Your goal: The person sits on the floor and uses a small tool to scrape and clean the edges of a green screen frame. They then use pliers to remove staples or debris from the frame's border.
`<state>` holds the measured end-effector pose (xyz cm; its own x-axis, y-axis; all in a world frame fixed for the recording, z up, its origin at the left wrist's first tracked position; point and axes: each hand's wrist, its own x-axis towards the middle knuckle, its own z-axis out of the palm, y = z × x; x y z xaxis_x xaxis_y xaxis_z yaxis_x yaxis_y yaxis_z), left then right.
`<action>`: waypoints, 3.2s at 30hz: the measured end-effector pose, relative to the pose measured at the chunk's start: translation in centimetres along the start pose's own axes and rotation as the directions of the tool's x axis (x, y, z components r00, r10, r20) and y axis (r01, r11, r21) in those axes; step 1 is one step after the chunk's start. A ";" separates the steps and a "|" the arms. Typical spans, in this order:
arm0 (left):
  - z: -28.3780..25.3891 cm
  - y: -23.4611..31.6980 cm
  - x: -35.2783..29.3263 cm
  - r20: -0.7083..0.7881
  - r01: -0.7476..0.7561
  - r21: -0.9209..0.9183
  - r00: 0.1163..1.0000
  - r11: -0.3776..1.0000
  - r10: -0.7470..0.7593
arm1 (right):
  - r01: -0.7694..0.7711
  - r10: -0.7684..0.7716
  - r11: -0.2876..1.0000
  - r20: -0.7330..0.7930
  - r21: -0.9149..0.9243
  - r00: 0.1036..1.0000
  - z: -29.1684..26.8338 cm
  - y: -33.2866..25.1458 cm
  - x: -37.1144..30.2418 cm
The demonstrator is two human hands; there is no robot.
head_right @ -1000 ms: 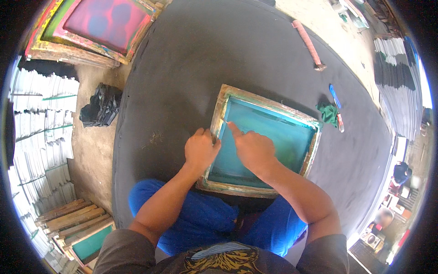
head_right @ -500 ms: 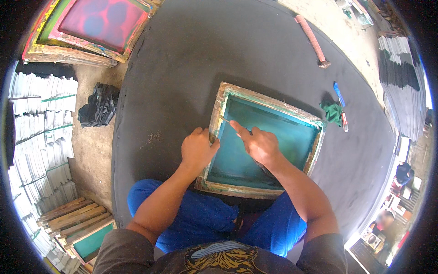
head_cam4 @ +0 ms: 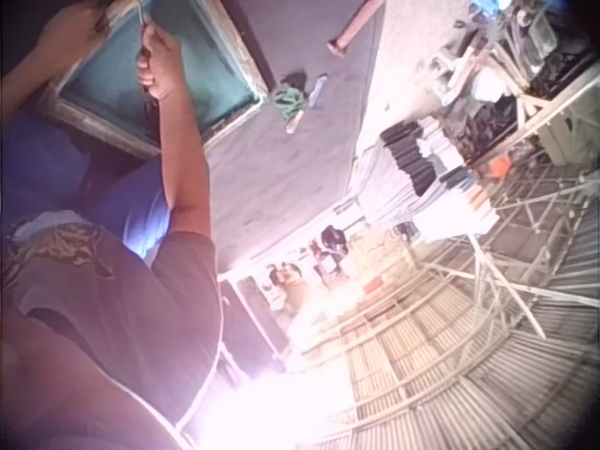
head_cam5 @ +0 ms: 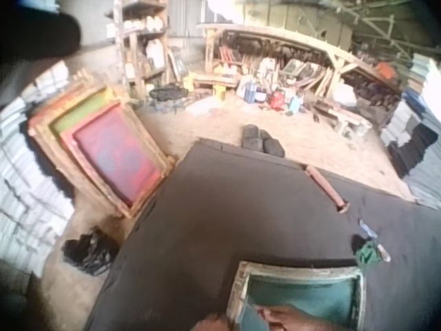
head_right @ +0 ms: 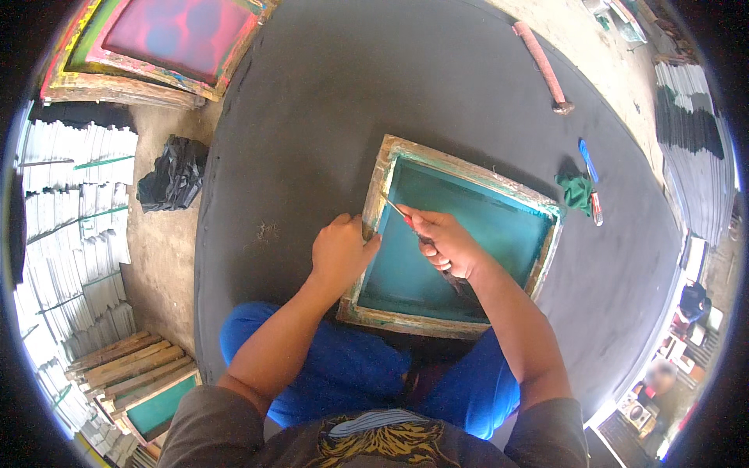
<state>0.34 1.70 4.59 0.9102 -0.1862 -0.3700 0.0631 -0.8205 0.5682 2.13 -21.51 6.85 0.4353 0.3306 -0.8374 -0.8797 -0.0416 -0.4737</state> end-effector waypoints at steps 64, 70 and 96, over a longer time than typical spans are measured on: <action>-3.5 1.3 -0.4 0.254 0.121 0.059 0.958 0.991 -0.132 | 0.204 -0.496 0.541 -0.114 -0.816 0.861 2.7 2.0 -2.5; -3.7 1.5 -0.8 0.272 0.131 0.092 0.950 0.987 -0.152 | 0.108 -0.538 0.410 -0.144 -0.906 0.831 3.9 1.9 -3.2; -1.9 1.0 -0.9 0.205 0.078 0.064 0.975 0.995 -0.089 | 0.065 -0.440 0.302 -0.078 -0.951 0.894 4.0 0.1 -3.3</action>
<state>0.36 2.03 6.87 0.7975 -0.2191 -0.5622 0.1075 -0.8653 0.4897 -0.12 -18.86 10.61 0.7918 0.2400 -0.5617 -0.0548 -0.8879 -0.4568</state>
